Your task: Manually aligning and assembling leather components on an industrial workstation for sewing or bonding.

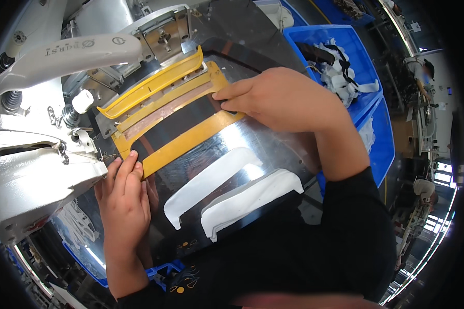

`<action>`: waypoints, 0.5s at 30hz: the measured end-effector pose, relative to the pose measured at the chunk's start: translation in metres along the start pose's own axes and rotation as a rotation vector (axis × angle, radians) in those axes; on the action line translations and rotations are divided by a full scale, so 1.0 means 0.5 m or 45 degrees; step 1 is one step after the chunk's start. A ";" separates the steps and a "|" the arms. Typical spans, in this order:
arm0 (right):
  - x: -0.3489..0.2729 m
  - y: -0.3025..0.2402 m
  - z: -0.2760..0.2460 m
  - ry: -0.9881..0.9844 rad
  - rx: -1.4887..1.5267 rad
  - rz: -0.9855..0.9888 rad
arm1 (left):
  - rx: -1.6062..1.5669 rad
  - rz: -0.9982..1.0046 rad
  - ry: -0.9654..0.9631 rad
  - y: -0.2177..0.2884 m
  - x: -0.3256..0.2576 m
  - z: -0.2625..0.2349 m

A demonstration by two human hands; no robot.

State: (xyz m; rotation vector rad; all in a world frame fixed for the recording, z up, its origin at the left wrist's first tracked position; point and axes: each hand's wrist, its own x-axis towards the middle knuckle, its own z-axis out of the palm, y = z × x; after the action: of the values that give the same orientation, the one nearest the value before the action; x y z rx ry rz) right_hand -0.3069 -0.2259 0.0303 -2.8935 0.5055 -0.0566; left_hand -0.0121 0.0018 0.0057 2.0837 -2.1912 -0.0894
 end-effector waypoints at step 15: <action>0.017 0.013 0.005 0.044 0.379 0.138 | 0.014 0.077 0.101 -0.004 -0.013 0.004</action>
State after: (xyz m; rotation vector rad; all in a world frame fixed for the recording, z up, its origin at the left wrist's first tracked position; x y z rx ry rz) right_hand -0.3011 -0.2344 0.0265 -2.5755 0.6029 -0.1520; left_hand -0.0101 0.0080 0.0032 1.9888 -2.2103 0.0110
